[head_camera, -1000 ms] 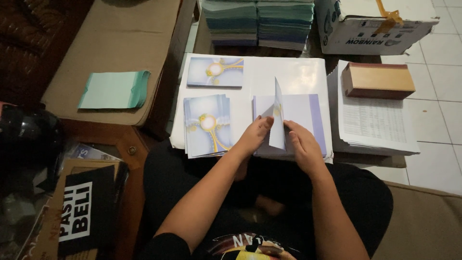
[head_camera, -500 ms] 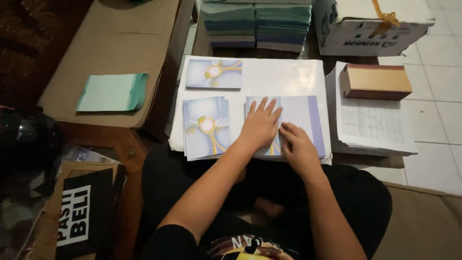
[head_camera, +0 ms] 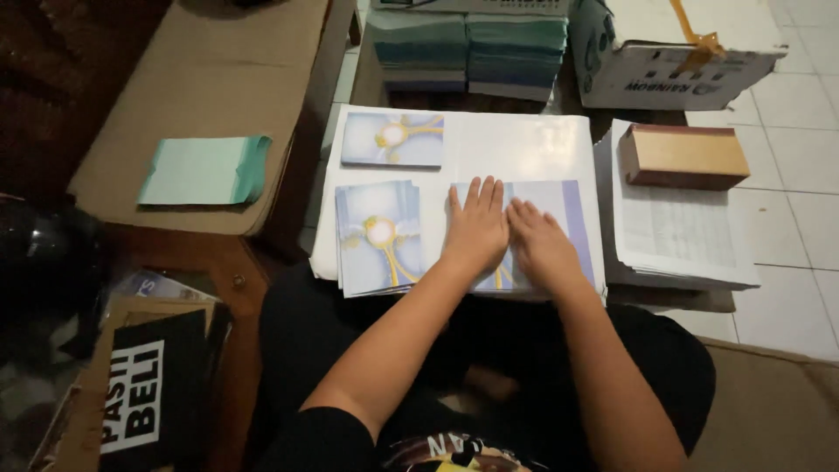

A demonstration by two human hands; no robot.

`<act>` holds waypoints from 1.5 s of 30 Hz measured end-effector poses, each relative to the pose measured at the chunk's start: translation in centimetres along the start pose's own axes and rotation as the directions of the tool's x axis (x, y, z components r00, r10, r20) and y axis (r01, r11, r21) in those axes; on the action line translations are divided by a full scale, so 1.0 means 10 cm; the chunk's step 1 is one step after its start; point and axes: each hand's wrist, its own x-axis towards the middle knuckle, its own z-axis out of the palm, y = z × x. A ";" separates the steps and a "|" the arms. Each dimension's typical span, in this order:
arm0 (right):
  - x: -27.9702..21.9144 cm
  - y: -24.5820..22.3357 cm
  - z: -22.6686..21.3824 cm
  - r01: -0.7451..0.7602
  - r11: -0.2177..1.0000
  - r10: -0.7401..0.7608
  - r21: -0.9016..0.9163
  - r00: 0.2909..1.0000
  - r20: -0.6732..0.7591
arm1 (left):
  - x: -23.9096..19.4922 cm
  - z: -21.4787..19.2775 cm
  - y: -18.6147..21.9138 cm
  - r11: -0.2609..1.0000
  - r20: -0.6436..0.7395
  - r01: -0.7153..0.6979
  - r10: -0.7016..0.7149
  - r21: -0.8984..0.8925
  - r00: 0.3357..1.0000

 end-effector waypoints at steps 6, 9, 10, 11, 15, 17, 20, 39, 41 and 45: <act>0.30 -0.09 -0.19 -0.012 0.997 0.011 -0.072 1.000 -0.017 | 0.03 0.02 -0.01 1.000 -0.013 0.011 -0.011 -0.028 1.000; 0.15 0.00 0.04 0.004 0.996 -0.004 -0.089 1.000 -0.007 | 0.05 0.12 -0.04 0.999 0.010 0.032 -0.032 -0.022 0.999; 0.01 -0.10 -0.02 0.001 0.995 -0.001 -0.095 1.000 -0.006 | 0.04 0.05 -0.02 0.999 0.008 0.030 -0.030 -0.029 1.000; -0.13 -0.19 -0.08 0.000 0.997 -0.001 -0.078 1.000 -0.010 | 0.03 -0.03 0.00 0.998 0.028 0.038 -0.037 -0.041 0.999; -0.61 -0.45 -0.16 -0.025 0.997 0.026 -0.071 1.000 0.000 | 0.02 -0.10 0.01 0.998 0.072 0.045 -0.041 -0.050 0.997; -0.63 -0.49 -0.25 -0.030 0.997 0.031 -0.068 0.999 0.014 | 0.02 -0.13 0.03 0.998 0.083 0.047 -0.043 -0.050 0.996; -0.43 -0.36 -0.15 -0.040 0.995 0.043 -0.086 0.999 0.026 | 0.01 -0.22 0.04 0.998 0.089 0.047 -0.042 -0.051 0.995; -0.71 -0.49 -0.11 -0.083 0.989 0.079 -0.121 0.996 -0.039 | 0.18 -0.21 0.05 0.989 0.213 0.149 -0.140 -0.024 0.967; -0.68 -0.45 -0.08 -0.087 0.990 0.083 -0.108 0.996 -0.036 | 0.16 -0.24 0.05 0.990 0.228 0.140 -0.132 -0.020 0.965; -0.40 -0.26 0.01 -0.011 0.996 -0.009 -0.085 0.972 -0.234 | 0.21 -0.23 0.07 0.994 0.279 0.099 -0.108 0.047 0.954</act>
